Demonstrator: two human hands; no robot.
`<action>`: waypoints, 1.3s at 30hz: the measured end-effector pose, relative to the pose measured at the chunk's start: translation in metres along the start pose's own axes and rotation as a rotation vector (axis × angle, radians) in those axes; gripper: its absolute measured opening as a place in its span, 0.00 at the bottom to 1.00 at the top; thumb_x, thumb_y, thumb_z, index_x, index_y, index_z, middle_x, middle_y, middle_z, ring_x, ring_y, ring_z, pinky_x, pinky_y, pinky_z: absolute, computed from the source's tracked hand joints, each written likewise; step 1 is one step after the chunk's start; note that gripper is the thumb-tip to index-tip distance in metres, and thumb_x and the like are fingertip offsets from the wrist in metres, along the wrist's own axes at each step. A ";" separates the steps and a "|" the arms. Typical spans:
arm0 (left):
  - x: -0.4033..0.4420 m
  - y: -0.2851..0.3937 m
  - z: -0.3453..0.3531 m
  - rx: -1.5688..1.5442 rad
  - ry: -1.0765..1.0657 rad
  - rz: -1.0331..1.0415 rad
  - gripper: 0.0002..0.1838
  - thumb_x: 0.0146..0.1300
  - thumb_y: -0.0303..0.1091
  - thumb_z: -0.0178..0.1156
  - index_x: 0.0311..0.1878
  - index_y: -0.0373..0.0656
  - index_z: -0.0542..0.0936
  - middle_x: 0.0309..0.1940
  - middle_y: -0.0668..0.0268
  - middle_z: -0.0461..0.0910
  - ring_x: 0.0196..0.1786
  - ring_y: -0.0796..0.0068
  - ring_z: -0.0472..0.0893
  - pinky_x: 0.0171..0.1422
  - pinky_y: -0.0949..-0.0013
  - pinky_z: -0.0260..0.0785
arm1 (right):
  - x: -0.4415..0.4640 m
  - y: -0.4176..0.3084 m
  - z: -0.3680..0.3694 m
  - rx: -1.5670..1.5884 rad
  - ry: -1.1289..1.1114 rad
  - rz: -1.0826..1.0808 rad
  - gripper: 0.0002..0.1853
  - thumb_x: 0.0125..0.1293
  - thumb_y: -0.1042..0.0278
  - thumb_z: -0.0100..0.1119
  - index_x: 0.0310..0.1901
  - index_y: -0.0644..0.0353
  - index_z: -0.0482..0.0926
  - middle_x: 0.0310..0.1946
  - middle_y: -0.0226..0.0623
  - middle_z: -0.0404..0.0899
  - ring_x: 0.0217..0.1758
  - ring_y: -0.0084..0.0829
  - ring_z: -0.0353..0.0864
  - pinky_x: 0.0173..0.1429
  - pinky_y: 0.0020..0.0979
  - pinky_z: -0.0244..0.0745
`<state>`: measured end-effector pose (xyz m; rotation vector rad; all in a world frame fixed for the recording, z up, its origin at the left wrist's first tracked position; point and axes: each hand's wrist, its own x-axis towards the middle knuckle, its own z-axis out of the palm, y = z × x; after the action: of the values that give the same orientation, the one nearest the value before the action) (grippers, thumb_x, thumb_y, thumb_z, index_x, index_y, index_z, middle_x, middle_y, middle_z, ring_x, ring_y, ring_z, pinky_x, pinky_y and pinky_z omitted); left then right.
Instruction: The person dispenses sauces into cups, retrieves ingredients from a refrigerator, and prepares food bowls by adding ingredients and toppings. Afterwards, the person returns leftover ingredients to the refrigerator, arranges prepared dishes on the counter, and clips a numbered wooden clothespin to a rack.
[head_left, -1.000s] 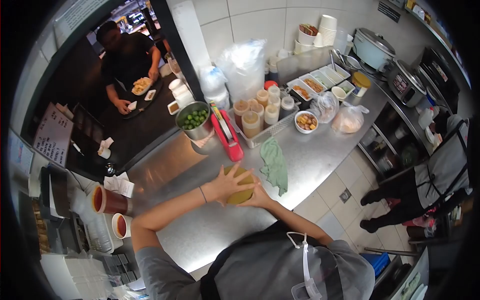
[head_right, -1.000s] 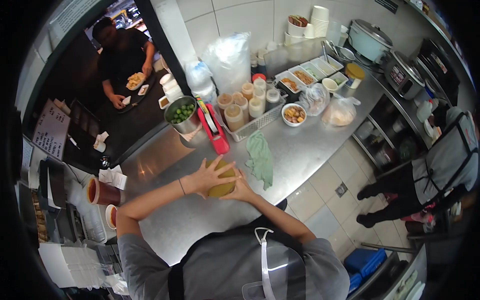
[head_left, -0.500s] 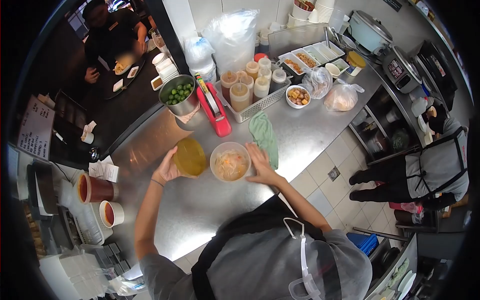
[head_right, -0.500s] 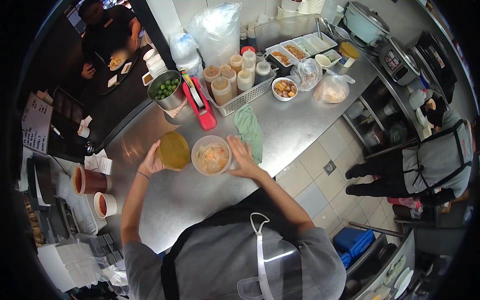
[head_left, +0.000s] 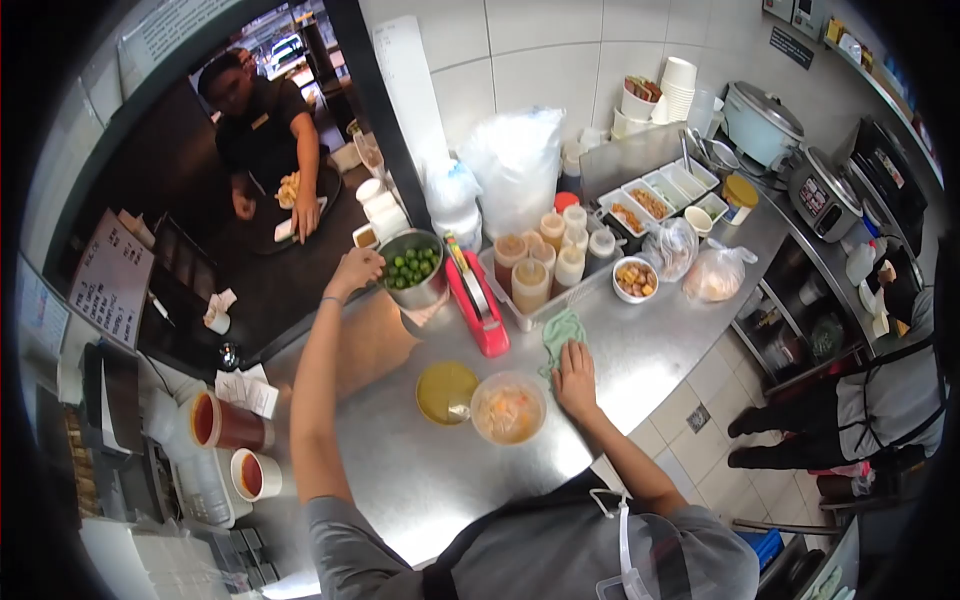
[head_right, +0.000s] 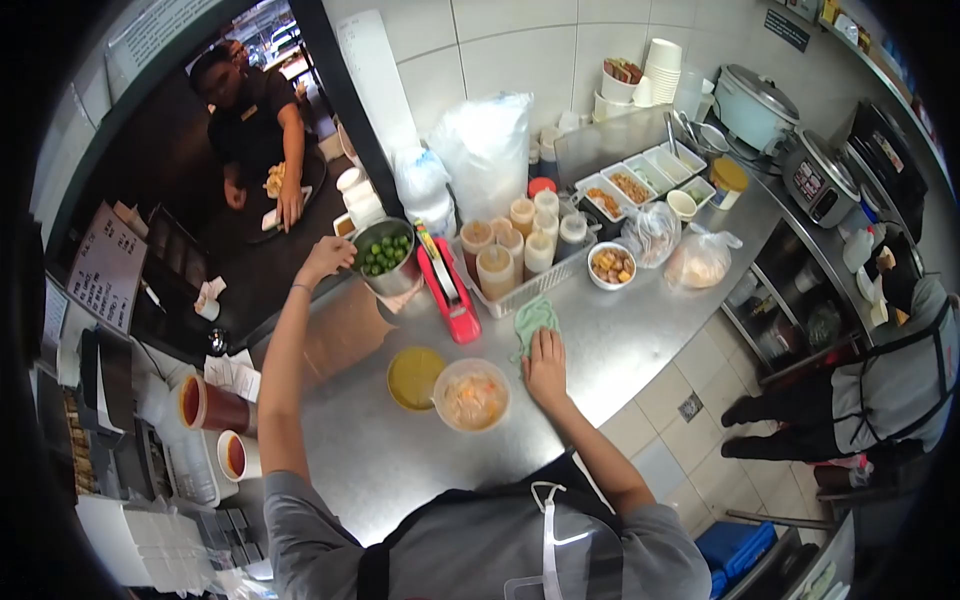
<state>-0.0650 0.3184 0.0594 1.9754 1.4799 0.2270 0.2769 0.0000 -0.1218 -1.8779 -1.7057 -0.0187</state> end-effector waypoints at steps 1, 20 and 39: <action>0.026 -0.003 -0.002 0.183 0.247 0.099 0.17 0.59 0.48 0.58 0.41 0.45 0.83 0.41 0.60 0.82 0.47 0.56 0.79 0.47 0.56 0.73 | -0.001 -0.002 0.004 -0.079 0.020 -0.009 0.31 0.58 0.63 0.57 0.61 0.72 0.63 0.64 0.54 0.60 0.68 0.53 0.56 0.70 0.47 0.51; 0.124 -0.006 0.023 0.822 0.663 0.057 0.09 0.52 0.39 0.63 0.33 0.46 0.83 0.36 0.65 0.81 0.51 0.64 0.72 0.51 0.58 0.62 | -0.002 0.022 -0.008 0.111 -0.100 0.045 0.32 0.63 0.56 0.53 0.65 0.64 0.59 0.67 0.48 0.56 0.71 0.46 0.53 0.70 0.46 0.51; -0.246 0.130 0.209 -1.585 0.973 -0.028 0.24 0.66 0.47 0.54 0.61 0.46 0.68 0.51 0.58 0.75 0.47 0.67 0.79 0.40 0.70 0.77 | 0.488 0.518 -0.139 0.139 0.342 0.259 0.42 0.53 0.61 0.66 0.65 0.71 0.57 0.62 0.57 0.62 0.67 0.50 0.60 0.69 0.43 0.56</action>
<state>0.0574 -0.0063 0.0323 0.4526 1.0366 1.8339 0.8864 0.3816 -0.0296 -1.8541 -1.1999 -0.1090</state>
